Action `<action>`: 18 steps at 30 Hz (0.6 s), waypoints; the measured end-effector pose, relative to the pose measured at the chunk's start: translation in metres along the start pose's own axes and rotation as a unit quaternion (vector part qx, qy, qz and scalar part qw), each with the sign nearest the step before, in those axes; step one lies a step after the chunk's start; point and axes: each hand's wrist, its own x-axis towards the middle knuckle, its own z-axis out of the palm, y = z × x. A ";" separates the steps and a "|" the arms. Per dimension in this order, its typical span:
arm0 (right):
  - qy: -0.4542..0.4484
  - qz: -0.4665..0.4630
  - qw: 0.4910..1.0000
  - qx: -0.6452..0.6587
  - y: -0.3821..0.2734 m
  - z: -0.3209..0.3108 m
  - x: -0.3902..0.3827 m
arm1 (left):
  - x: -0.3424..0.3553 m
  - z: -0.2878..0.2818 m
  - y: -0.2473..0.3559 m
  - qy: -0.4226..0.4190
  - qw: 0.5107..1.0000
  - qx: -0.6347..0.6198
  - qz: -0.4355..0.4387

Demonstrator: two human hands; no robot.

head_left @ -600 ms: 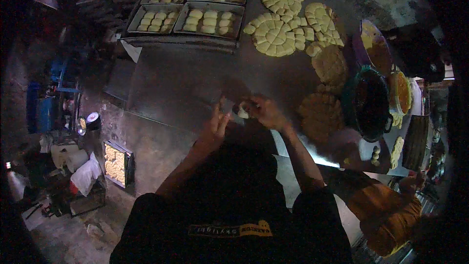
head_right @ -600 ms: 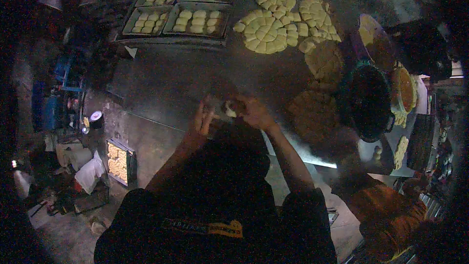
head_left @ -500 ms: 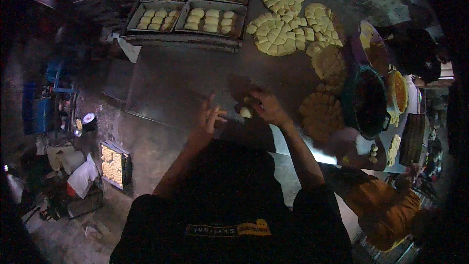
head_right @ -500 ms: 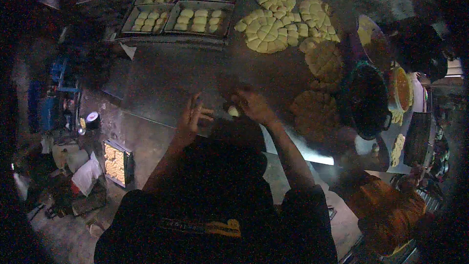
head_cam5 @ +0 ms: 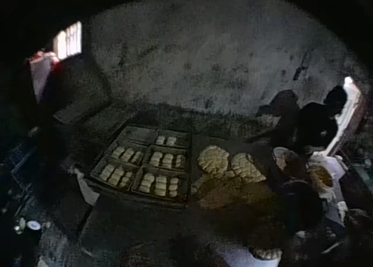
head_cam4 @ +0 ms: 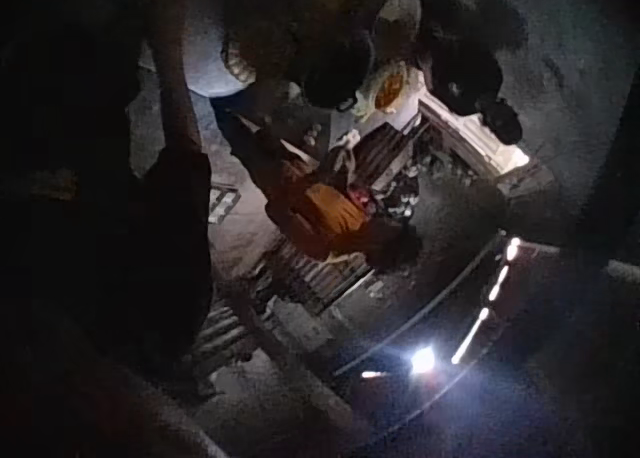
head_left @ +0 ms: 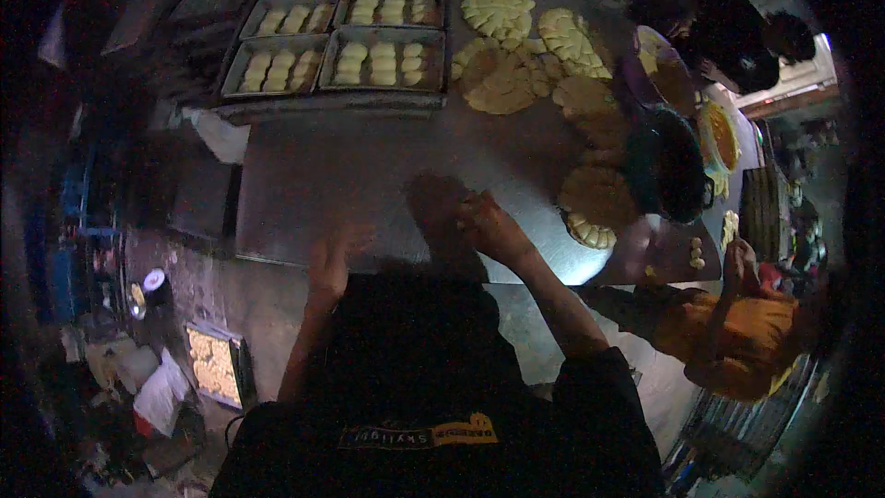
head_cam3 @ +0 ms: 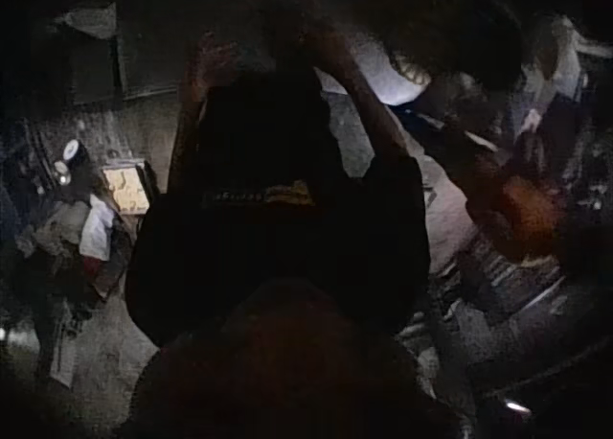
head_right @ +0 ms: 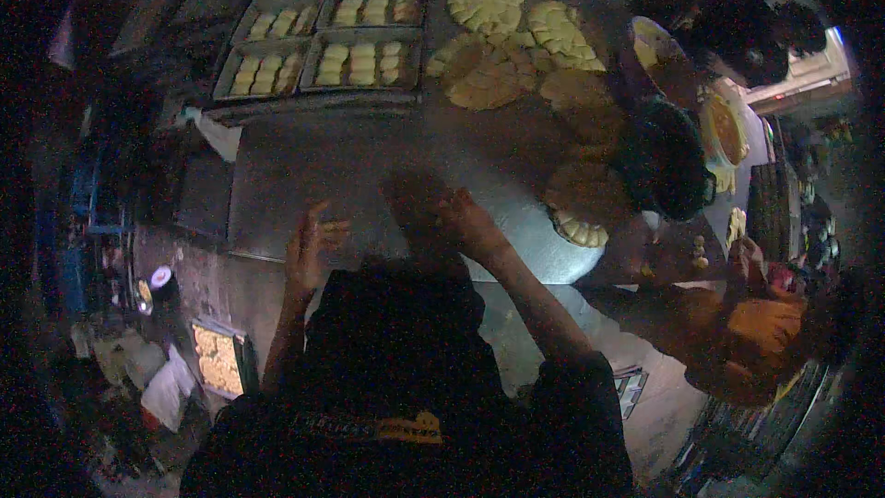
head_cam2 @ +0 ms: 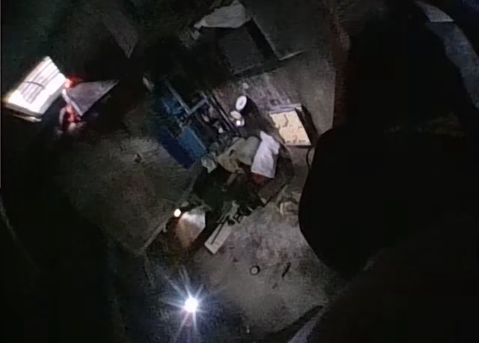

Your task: The person prepares bread dough by hand, portioning small pieces, filling them from a container, and placing the shaped dough onto baking trays on a work table.

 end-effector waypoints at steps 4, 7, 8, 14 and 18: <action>0.023 -0.016 0.999 0.026 -0.024 -0.004 0.015 | 0.007 -0.016 0.022 0.020 0.998 -0.007 0.066; -0.045 0.023 0.997 -0.057 -0.037 0.011 0.018 | -0.008 -0.024 0.087 0.007 0.983 0.052 0.175; -0.030 -0.009 0.991 -0.129 -0.034 0.016 0.017 | -0.013 -0.027 0.111 -0.005 0.972 0.082 0.218; 0.079 0.122 0.981 0.130 -0.107 -0.118 0.014 | -0.056 -0.040 0.188 -0.037 0.850 -0.072 0.521; 0.340 0.068 0.938 -0.026 -0.206 -0.286 -0.047 | -0.042 -0.011 0.226 -0.161 0.784 -0.137 0.584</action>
